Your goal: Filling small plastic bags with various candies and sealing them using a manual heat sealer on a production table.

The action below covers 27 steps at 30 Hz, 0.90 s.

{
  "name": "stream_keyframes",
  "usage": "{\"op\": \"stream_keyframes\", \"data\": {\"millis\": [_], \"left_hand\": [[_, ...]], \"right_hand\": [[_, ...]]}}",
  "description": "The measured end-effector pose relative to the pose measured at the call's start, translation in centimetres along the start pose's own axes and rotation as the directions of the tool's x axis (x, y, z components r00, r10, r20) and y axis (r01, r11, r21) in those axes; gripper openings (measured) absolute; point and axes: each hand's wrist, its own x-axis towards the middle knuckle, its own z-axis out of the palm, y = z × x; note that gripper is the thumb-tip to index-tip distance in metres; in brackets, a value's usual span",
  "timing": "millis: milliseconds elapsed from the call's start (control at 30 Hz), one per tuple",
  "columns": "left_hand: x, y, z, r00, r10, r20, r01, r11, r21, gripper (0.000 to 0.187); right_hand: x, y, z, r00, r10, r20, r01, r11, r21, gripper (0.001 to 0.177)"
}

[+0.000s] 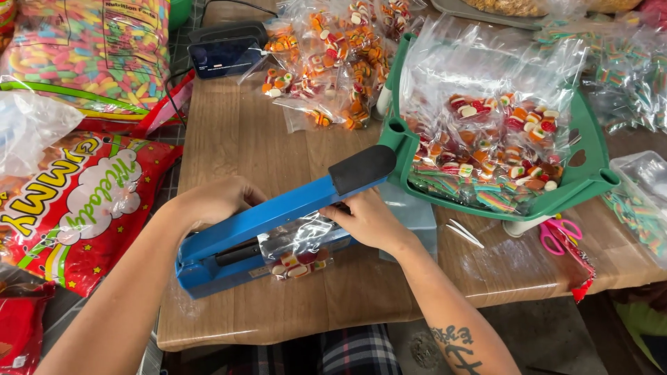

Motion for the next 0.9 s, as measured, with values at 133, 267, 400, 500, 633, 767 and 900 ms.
{"op": "stream_keyframes", "data": {"millis": [133,267,400,500,633,767,900], "left_hand": [[0.5,-0.5,0.0,1.000,0.020,0.013,-0.020,1.000,0.013,0.024],[0.4,-0.5,0.0,0.999,0.032,0.015,-0.031,0.999,-0.033,0.026],[-0.1,-0.5,0.0,0.999,0.049,0.016,-0.048,0.997,-0.059,0.028],[-0.3,-0.6,-0.1,0.997,0.071,0.010,-0.070,0.995,-0.066,0.028],[0.1,-0.8,0.1,0.996,0.081,0.020,-0.080,0.995,-0.063,0.030],[0.2,-0.9,0.2,0.996,0.087,0.020,-0.086,0.995,-0.042,0.032],[0.9,-1.5,0.2,0.994,0.106,-0.004,-0.106,0.994,0.005,0.030]], "right_hand": [[-0.1,-0.6,0.3,1.000,-0.011,0.003,0.012,0.998,-0.063,0.046],[0.0,-1.0,0.5,0.999,0.005,-0.040,-0.005,1.000,0.004,0.049],[0.0,-0.4,0.4,1.000,0.007,-0.030,-0.006,0.999,0.054,0.047],[0.0,-0.8,-0.4,1.000,-0.007,-0.006,0.007,0.998,0.063,0.047],[0.1,-0.7,-0.7,1.000,-0.008,-0.006,0.009,0.987,0.161,0.045],[-0.1,0.0,-0.6,0.999,-0.026,0.023,0.025,0.998,0.054,0.044],[0.0,-0.8,-0.6,0.999,-0.032,0.005,0.032,0.998,-0.048,0.047]]}}
